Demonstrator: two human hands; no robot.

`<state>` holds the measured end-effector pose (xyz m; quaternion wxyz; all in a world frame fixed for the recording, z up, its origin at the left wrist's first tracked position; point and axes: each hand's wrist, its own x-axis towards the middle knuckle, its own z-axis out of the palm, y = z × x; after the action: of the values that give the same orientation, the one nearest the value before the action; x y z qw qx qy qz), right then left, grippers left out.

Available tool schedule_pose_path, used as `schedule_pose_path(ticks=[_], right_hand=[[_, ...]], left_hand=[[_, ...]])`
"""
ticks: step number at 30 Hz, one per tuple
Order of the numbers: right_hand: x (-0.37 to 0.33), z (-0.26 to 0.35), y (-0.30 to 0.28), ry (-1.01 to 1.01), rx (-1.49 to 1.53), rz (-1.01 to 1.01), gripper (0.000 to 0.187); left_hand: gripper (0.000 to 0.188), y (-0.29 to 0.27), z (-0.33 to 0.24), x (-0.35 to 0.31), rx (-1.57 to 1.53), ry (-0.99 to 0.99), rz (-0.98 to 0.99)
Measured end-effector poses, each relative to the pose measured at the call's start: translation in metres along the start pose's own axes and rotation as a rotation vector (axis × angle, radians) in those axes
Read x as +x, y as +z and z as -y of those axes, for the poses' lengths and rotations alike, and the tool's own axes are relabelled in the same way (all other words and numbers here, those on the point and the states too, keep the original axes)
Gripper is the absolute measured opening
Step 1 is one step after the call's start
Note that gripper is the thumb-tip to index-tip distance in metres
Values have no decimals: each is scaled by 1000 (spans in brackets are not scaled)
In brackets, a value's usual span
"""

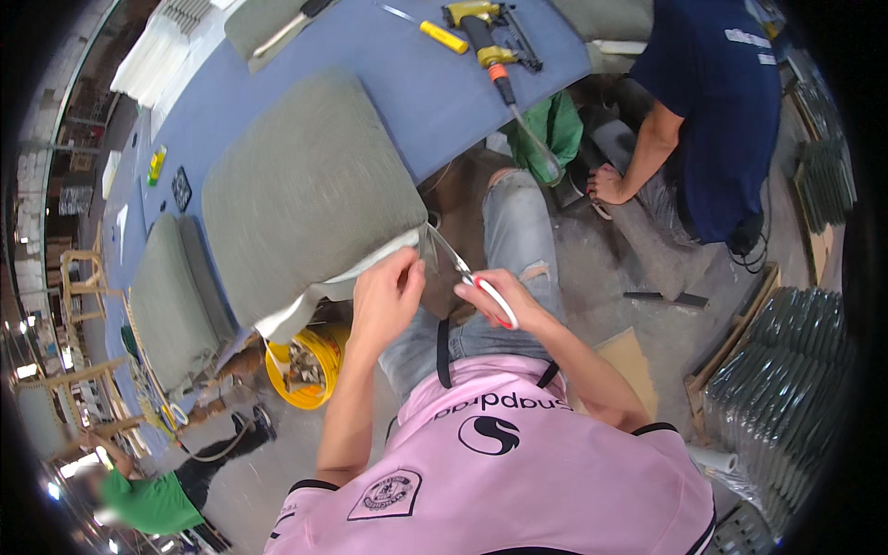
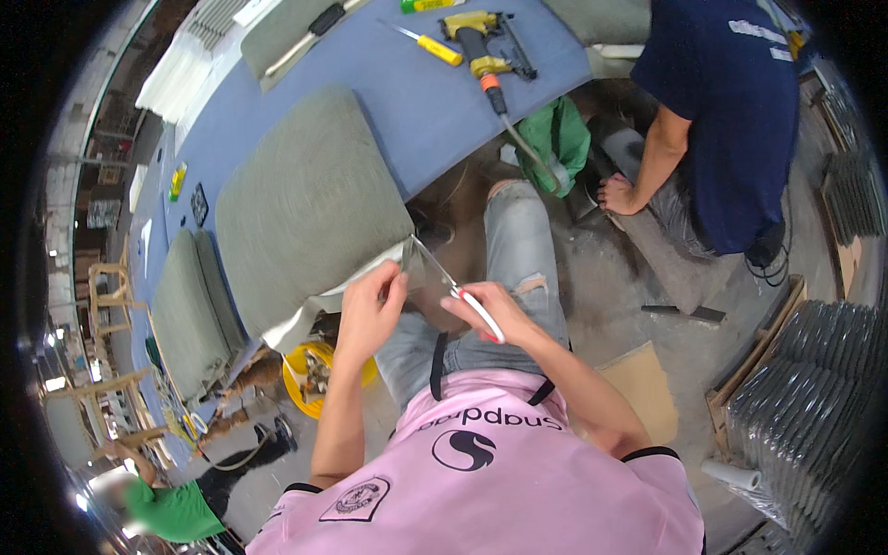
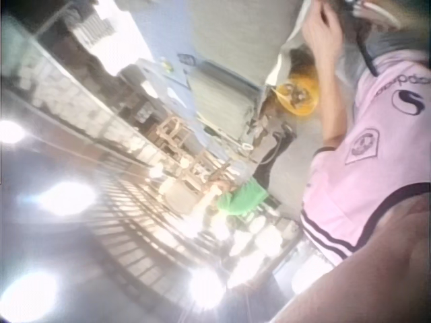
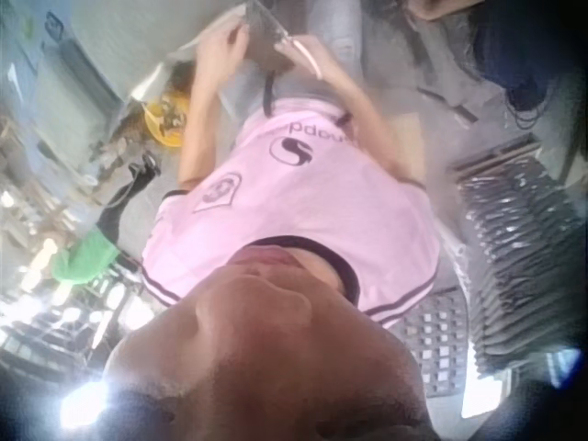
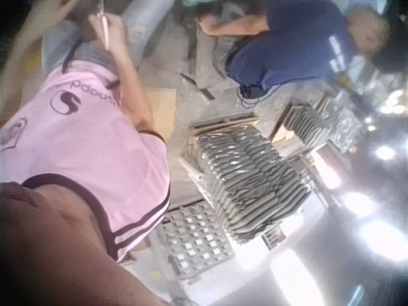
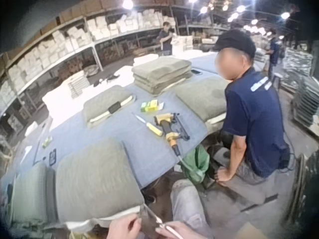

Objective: The person staples fabric onto cushion frames using a staple gun, then uses a screwdriver to smooth the fabric and scissors to trim excess material. The finished cushions are stacked on the table.

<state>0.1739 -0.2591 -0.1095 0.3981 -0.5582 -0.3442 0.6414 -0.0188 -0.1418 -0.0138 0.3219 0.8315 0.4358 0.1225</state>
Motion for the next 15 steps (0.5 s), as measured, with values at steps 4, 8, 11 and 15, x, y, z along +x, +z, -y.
schedule_pose_path(ticks=[4, 8, 11, 15], right_hand=[[-43, -12, -10, -62, -233, 55, 51], [-43, 13, -42, 54, -273, 273, 41], [-24, 22, -58, 104, -350, 415, 48], [3, 54, -69, 124, -445, 504, 56]], left_hand=[[14, -4, 4, -48, -24, -84, -40], [13, 13, 22, -64, -60, -33, -124], [13, 27, 19, -65, -67, 10, -149], [14, 21, 12, -65, -121, -51, -171]])
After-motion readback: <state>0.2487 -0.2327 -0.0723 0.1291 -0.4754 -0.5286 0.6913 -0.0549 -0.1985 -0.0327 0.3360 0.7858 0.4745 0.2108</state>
